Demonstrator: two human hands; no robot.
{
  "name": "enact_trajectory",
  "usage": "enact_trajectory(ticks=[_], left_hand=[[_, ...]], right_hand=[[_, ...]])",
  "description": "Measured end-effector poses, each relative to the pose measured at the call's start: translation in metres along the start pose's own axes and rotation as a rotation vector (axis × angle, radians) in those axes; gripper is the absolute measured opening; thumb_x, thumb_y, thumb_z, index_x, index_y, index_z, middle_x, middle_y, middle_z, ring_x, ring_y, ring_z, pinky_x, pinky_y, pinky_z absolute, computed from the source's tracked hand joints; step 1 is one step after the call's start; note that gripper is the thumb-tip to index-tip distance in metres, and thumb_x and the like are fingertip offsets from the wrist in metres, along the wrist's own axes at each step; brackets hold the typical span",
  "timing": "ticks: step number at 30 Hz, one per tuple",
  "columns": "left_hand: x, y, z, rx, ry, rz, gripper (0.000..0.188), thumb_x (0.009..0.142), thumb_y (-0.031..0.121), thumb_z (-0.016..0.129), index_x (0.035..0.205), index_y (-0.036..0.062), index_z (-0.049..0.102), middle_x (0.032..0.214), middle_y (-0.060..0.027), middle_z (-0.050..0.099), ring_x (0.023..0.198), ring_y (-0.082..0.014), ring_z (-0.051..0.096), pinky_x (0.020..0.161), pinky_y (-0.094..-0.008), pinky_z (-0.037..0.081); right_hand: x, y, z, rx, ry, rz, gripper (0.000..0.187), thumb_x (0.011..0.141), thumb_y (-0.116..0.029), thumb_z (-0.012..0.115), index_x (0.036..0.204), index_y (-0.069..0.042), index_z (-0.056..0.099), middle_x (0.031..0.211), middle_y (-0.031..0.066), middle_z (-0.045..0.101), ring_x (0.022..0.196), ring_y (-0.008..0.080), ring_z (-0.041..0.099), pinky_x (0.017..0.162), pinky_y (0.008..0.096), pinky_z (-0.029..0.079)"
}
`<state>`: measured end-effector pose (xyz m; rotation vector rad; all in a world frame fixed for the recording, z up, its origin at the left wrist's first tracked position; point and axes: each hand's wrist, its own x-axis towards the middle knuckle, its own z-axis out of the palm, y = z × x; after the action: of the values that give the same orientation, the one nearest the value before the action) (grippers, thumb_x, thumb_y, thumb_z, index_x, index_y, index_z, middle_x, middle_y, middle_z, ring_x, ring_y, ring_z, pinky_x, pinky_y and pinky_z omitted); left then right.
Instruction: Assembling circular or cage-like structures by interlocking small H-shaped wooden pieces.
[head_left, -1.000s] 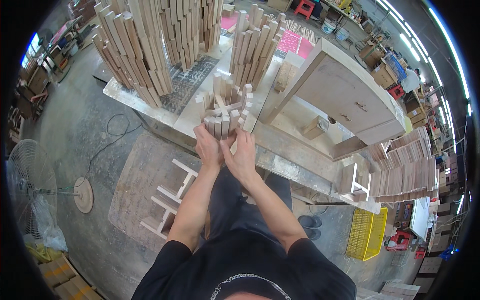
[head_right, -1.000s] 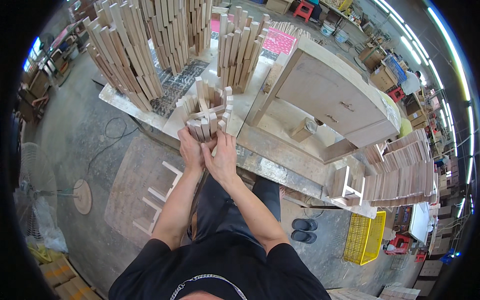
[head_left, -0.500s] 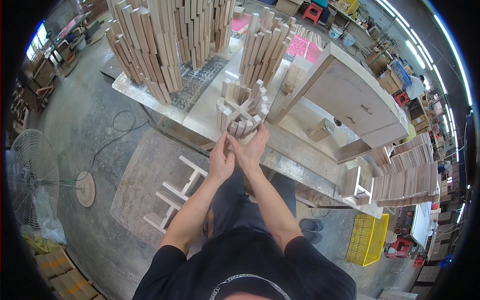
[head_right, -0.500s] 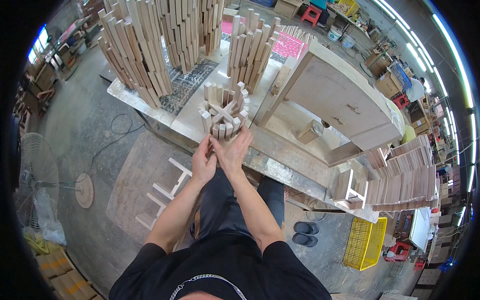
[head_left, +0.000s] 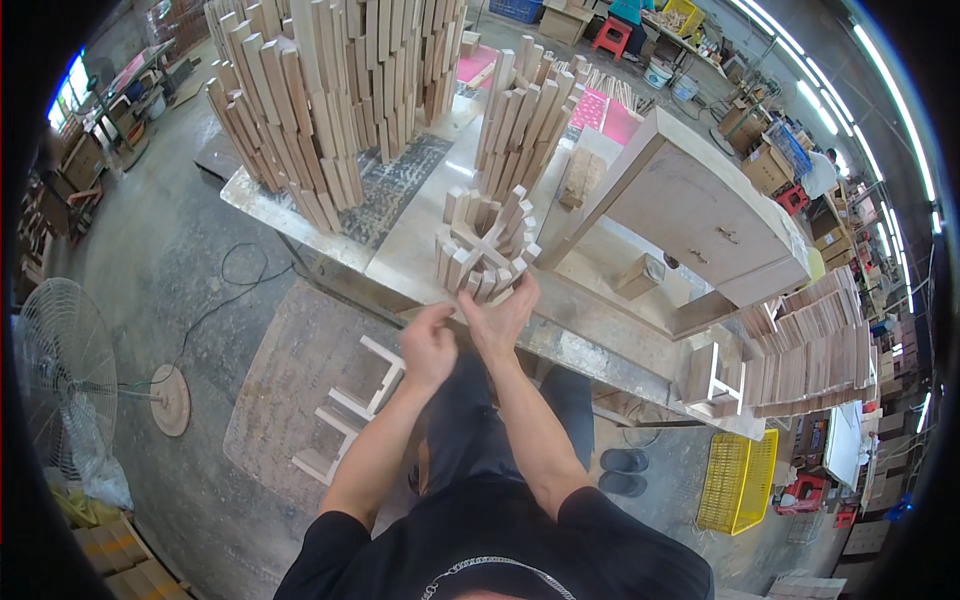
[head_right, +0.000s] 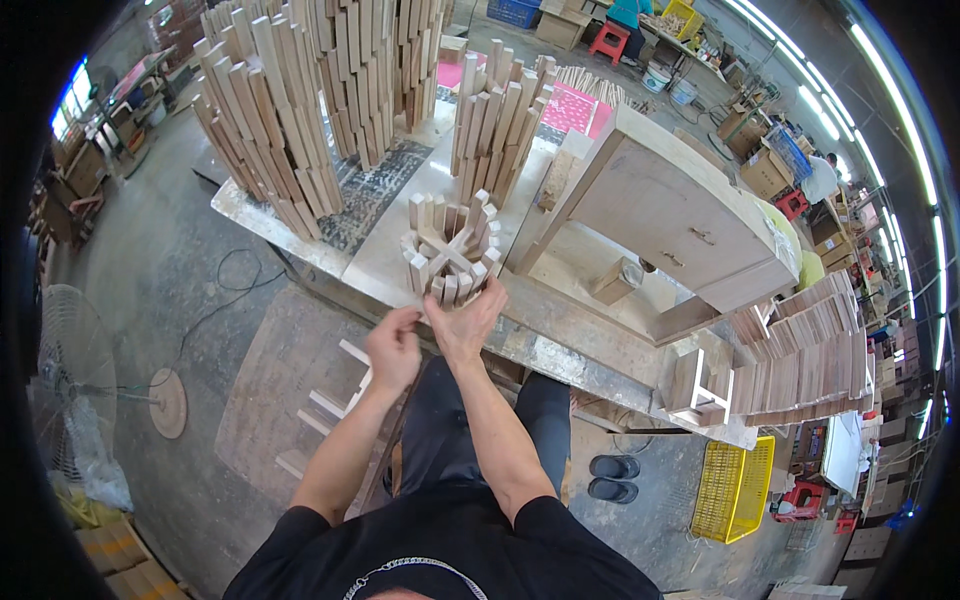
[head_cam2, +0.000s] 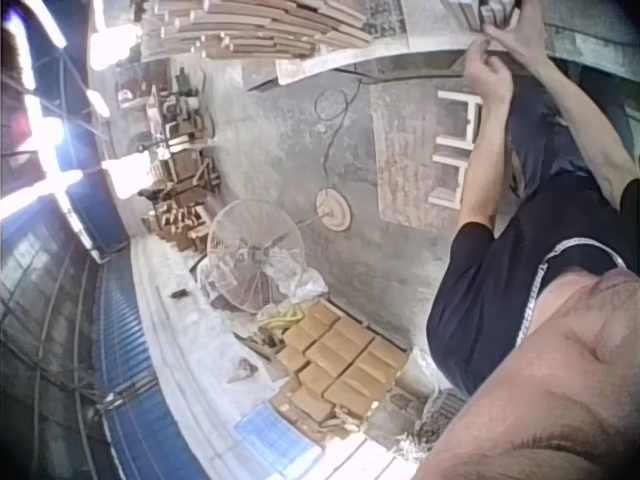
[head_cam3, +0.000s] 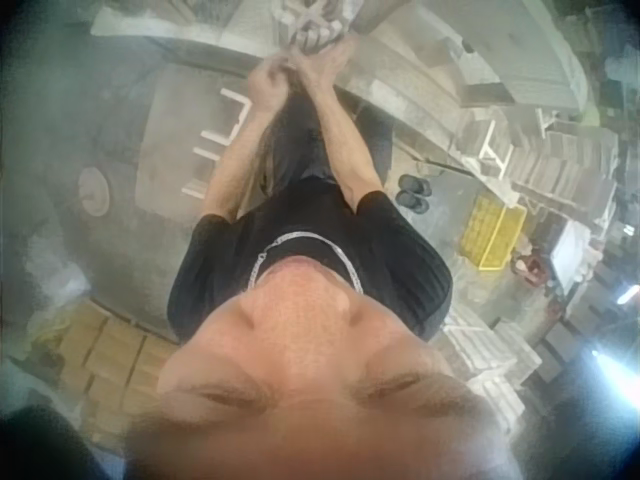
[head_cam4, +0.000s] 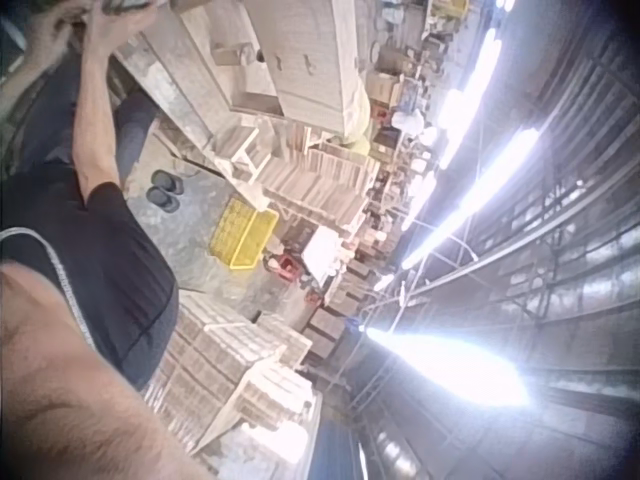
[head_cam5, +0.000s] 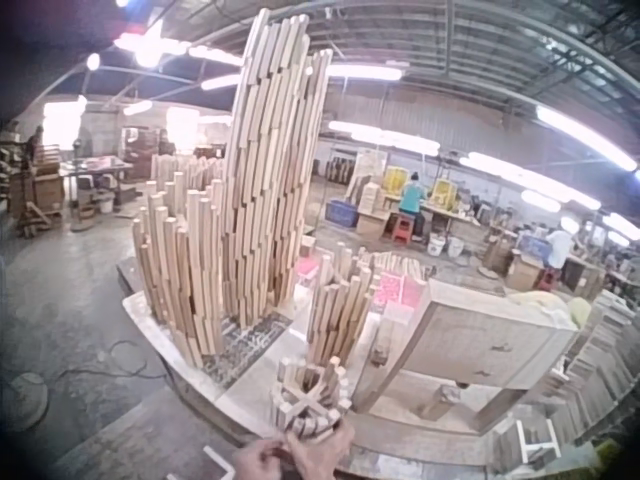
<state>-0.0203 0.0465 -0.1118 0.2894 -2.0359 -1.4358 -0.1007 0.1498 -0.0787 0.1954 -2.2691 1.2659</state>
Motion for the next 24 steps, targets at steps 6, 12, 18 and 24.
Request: enact_trajectory(ticks=[6, 12, 18, 24], left_hand=[[0.116, -0.013, -0.064, 0.002, 0.252, -0.052, 0.020, 0.096, 0.006, 0.072, 0.113, -0.0027, 0.066, 0.104, -0.0072, 0.073, 0.094, -0.0138, 0.067, 0.088, -0.0280, 0.053], [0.238, 0.059, 0.006, 0.030, -0.081, 0.131, 0.103, 0.076, 0.034, 0.094, 0.150, -0.0088, 0.037, 0.151, -0.0309, 0.047, 0.143, -0.0358, 0.048, 0.117, -0.0437, 0.042], [0.288, 0.099, 0.102, 0.206, -0.091, 0.184, 0.136, 0.061, 0.052, 0.097, 0.154, -0.0131, 0.022, 0.155, -0.0333, 0.038, 0.147, -0.0422, 0.038, 0.122, -0.0458, 0.034], [0.307, 0.098, 0.151, 0.193, -0.009, 0.016, 0.145, 0.061, 0.051, 0.097, 0.156, -0.0166, 0.012, 0.155, -0.0342, 0.034, 0.148, -0.0438, 0.034, 0.123, -0.0459, 0.030]], right_hand=[[0.001, -0.002, -0.032, -0.009, -0.015, -0.002, 0.087, 0.063, -0.024, 0.090, 0.133, 0.007, 0.048, 0.122, 0.0205, 0.053, 0.114, 0.0365, 0.055, 0.097, 0.0451, 0.049], [-0.013, -0.002, -0.100, 0.080, -0.226, 0.005, 0.089, 0.059, -0.025, 0.093, 0.130, 0.005, 0.048, 0.119, 0.0191, 0.054, 0.110, 0.0365, 0.057, 0.095, 0.0456, 0.049], [-0.032, -0.002, -0.142, -0.046, -0.334, 0.010, 0.101, 0.056, -0.032, 0.092, 0.135, 0.003, 0.041, 0.118, 0.0222, 0.057, 0.107, 0.0387, 0.062, 0.091, 0.0475, 0.052], [-0.024, -0.002, -0.149, 0.006, -0.233, -0.122, 0.092, 0.056, -0.023, 0.093, 0.131, 0.003, 0.046, 0.109, 0.0200, 0.056, 0.097, 0.0381, 0.058, 0.081, 0.0462, 0.051]])
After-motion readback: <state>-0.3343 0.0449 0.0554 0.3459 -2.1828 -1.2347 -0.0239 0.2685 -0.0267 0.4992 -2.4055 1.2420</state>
